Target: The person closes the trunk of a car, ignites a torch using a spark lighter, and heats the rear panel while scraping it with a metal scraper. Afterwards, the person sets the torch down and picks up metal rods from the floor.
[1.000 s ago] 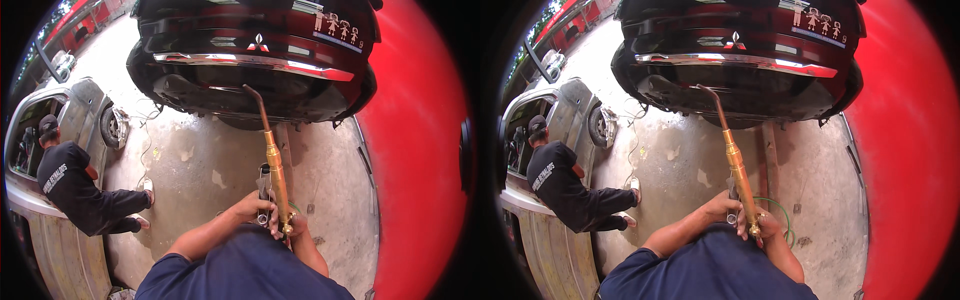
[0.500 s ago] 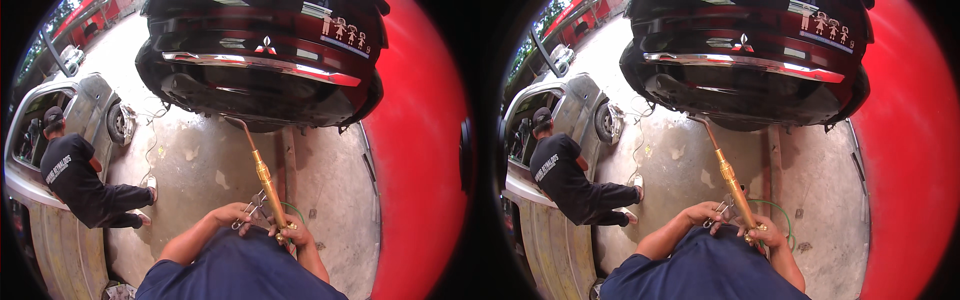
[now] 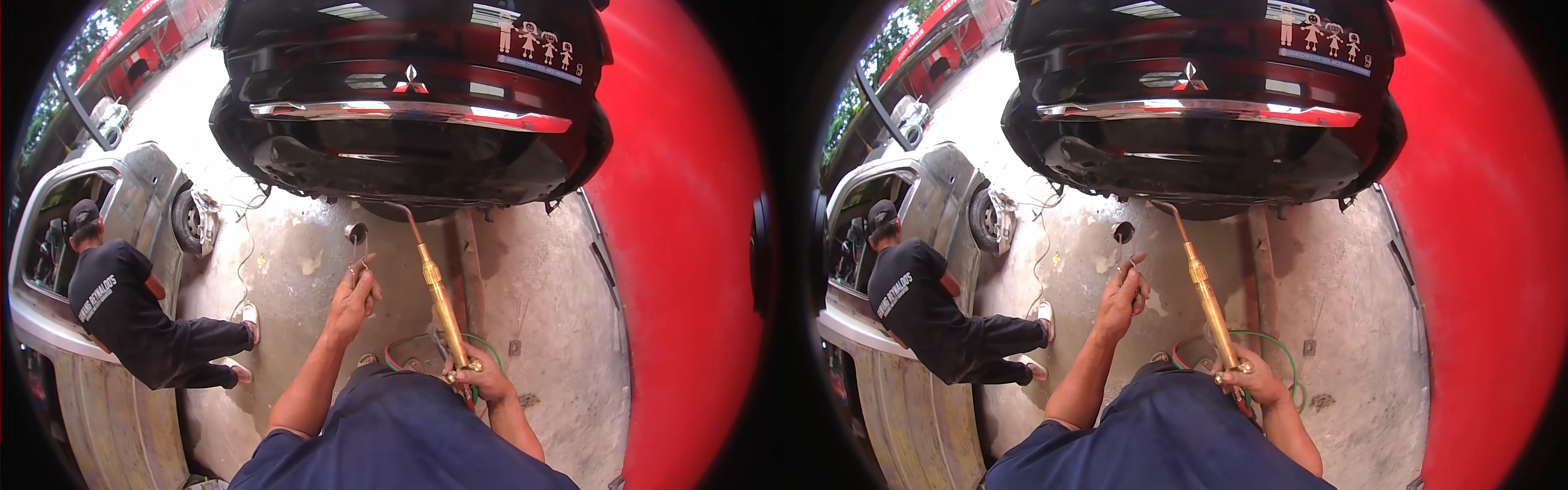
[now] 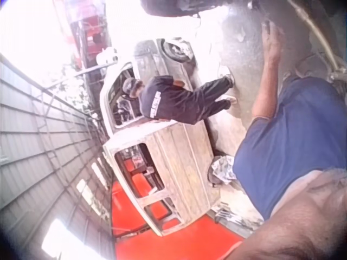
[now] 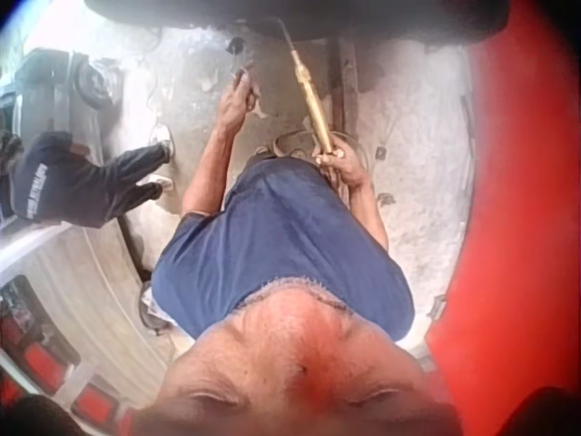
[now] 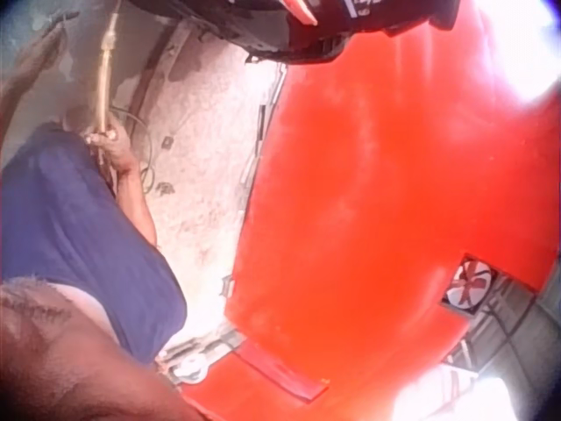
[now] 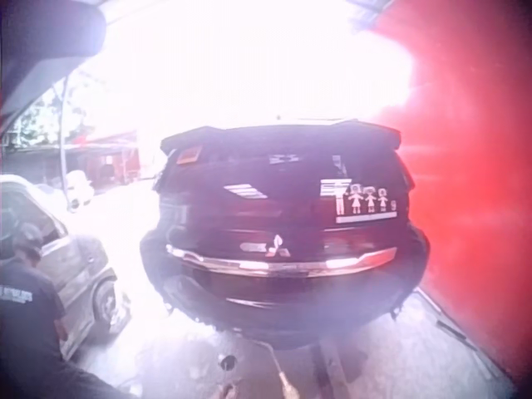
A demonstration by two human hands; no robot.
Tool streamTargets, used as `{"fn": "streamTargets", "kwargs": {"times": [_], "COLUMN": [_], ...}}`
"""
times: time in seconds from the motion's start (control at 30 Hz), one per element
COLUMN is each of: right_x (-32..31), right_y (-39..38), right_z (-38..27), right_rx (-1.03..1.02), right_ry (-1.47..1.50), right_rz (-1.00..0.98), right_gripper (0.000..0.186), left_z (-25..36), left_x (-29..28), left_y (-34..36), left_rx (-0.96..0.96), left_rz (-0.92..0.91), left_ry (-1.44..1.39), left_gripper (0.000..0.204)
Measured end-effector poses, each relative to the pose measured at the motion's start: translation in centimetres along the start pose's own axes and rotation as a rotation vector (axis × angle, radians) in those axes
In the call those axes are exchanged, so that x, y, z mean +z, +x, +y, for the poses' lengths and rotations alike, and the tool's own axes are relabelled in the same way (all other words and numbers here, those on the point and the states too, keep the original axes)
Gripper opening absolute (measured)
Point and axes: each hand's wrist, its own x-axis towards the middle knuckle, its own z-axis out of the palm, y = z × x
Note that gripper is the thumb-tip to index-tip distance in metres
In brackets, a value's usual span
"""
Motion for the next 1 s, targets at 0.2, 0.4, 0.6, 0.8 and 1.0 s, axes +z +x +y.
{"fn": "streamTargets", "kwargs": {"times": [0.2,0.4,0.6,0.8,1.0], "right_x": [-0.3,0.1,0.0,-0.5,-0.4], "right_y": [0.5,-0.2,-0.5,0.2,1.1], "right_z": [1.8,0.8,1.0,0.9,0.4], "right_rx": [0.058,0.078,0.082,0.102,0.086], "right_ry": [-0.114,-0.087,-0.123,-0.165,-0.165], "right_rz": [0.183,0.181,0.155,0.102,0.109], "right_gripper": [0.067,0.066,0.064,0.062,0.067], "left_z": [-1.8,-3.3,-3.2,-2.6,-2.0], "left_x": [2.1,2.7,1.7,2.1,2.1], "left_y": [3.1,5.7,6.3,5.8,6.2], "left_rx": [-0.158,-0.195,-0.149,-0.125,-0.133], "left_rz": [0.018,0.126,0.132,0.211,0.253], "left_ry": [-0.241,-0.265,-0.368,-0.354,-0.375], "left_gripper": [0.064,0.058,0.051,0.054,0.055]}}
